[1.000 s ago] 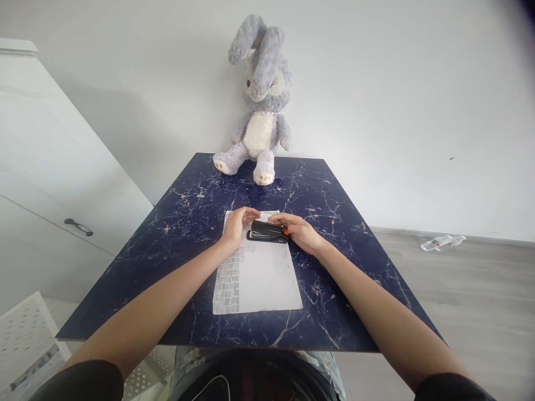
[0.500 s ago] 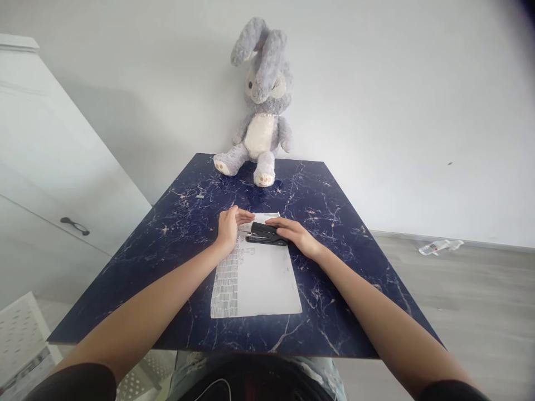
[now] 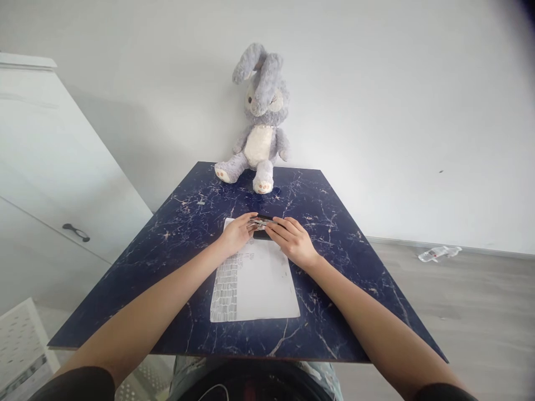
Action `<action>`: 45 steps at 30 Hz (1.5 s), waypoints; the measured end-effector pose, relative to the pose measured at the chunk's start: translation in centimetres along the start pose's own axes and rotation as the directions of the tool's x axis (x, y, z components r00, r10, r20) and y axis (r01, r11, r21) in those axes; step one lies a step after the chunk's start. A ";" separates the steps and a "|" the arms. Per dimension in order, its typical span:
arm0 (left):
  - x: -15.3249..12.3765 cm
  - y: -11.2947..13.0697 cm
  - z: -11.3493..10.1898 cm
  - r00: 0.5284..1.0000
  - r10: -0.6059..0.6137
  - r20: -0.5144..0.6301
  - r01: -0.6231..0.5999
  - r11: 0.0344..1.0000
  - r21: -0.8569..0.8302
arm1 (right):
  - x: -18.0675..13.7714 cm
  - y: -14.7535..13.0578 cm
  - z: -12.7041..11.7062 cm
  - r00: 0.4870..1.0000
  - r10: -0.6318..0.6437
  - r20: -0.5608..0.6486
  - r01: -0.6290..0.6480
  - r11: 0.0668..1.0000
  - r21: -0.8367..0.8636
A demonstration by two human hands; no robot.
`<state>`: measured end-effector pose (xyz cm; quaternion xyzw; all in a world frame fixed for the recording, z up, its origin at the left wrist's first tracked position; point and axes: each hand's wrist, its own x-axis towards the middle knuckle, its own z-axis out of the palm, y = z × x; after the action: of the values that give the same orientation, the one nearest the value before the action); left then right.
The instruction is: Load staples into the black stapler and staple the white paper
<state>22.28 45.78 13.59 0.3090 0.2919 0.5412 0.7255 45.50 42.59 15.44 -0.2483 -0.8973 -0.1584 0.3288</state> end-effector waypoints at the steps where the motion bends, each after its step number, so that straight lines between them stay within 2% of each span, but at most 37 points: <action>1: 0.0 -0.1 0.0 1.000 0.003 -0.009 -0.002 1.000 0.024 | 0.0 0.0 0.0 1.000 0.009 0.005 -0.009 1.000 -0.010; 3: 0.0 -0.2 -0.1 0.999 0.018 -0.042 -0.014 0.996 0.083 | 0.0 0.0 0.1 0.998 0.060 -0.001 -0.060 0.998 0.003; 5: 0.1 0.0 -0.3 0.997 0.035 -0.069 -0.026 0.991 0.129 | 0.1 -0.1 0.3 0.985 0.166 -0.055 -0.163 0.985 0.057; 6: 0.1 0.2 -0.5 0.993 0.064 -0.099 -0.047 0.986 0.157 | 0.2 -0.3 0.4 0.963 0.249 -0.101 -0.239 0.966 0.103; 8: 0.2 1.0 -0.9 0.955 0.211 -0.206 -0.158 0.956 0.248 | 0.5 -0.8 0.5 0.871 0.462 -0.166 -0.420 0.876 0.237; 9: 0.2 1.5 -1.1 0.908 0.333 -0.253 -0.246 0.914 0.321 | 0.6 -1.1 0.6 0.806 0.570 -0.160 -0.505 0.804 0.315; 10: 0.1 2.1 -1.3 0.842 0.467 -0.271 -0.339 0.848 0.408 | 0.7 -1.4 0.7 0.745 0.656 -0.122 -0.573 0.722 0.388; 12: -0.2 3.3 -1.3 0.704 0.681 -0.203 -0.486 0.669 0.563 | 0.8 -2.0 1.2 0.676 0.736 0.021 -0.648 0.581 0.492; 14: -0.8 4.3 -0.9 0.619 0.781 -0.083 -0.556 0.510 0.657 | 0.8 -2.5 1.8 0.665 0.730 0.154 -0.680 0.508 0.528; 17: -2.1 4.7 0.4 0.571 0.815 0.097 -0.581 0.317 0.749 | 0.7 -2.7 2.4 0.690 0.676 0.258 -0.691 0.510 0.512; 18: -2.6 4.4 0.9 0.570 0.801 0.181 -0.587 0.243 0.772 | 0.8 -2.6 2.4 0.712 0.657 0.249 -0.671 0.531 0.518; 20: -3.4 3.6 1.8 0.598 0.717 0.358 -0.603 0.108 0.790 | 1.0 -2.3 1.8 0.785 0.600 0.154 -0.570 0.601 0.560; 21: -3.7 3.1 2.2 0.626 0.649 0.433 -0.615 0.069 0.786 | 1.1 -2.2 1.4 0.818 0.569 0.081 -0.500 0.635 0.589; 23: -4.3 2.0 2.9 0.687 0.496 0.530 -0.642 0.073 0.763 | 1.4 -1.9 0.6 0.848 0.529 -0.042 -0.378 0.658 0.652; 25: -4.7 1.1 3.5 0.727 0.383 0.570 -0.657 0.149 0.739 | 1.4 -1.6 0.2 0.839 0.540 -0.070 -0.333 0.609 0.720; 27: -4.9 0.5 3.7 0.737 0.334 0.588 -0.666 0.211 0.715 | 1.3 -1.4 0.3 0.828 0.559 -0.032 -0.334 0.538 0.774; 28: -4.9 0.4 3.6 0.735 0.326 0.595 -0.670 0.208 0.713 | 1.2 -1.3 0.4 0.829 0.559 -0.006 -0.336 0.507 0.794; 30: -4.9 0.3 3.4 0.722 0.321 0.613 -0.674 0.126 0.728 | 1.0 -1.1 0.7 0.836 0.548 0.036 -0.335 0.457 0.824; 32: -4.8 0.6 3.1 0.714 0.320 0.623 -0.663 0.024 0.748 | 1.0 -1.0 0.7 0.848 0.527 0.049 -0.338 0.467 0.817; 33: -4.8 0.7 2.9 0.714 0.320 0.622 -0.657 0.002 0.754 | 1.1 -0.9 0.6 0.853 0.520 0.042 -0.338 0.490 0.804; 36: -4.9 1.2 2.7 0.730 0.317 0.605 -0.652 0.061 0.756 | 1.4 -1.0 -0.1 0.869 0.494 -0.011 -0.301 0.545 0.783; 40: -5.2 1.2 3.2 0.755 0.289 0.589 -0.644 0.157 0.748 | 1.7 -1.6 -0.4 0.871 0.487 -0.067 -0.240 0.541 0.806; 44: -5.1 1.8 3.7 0.776 0.325 0.541 -0.630 0.339 0.699 | 1.6 -0.8 0.0 0.860 0.508 -0.055 -0.282 0.561 0.778; 45: -4.8 2.5 3.5 0.777 0.357 0.518 -0.626 0.353 0.695 | 1.4 0.0 0.1 0.847 0.529 -0.053 -0.306 0.566 0.765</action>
<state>22.25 41.24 18.10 0.7635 0.3021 0.4752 0.3162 44.52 43.07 16.33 -0.2777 -0.7423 0.2640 0.5498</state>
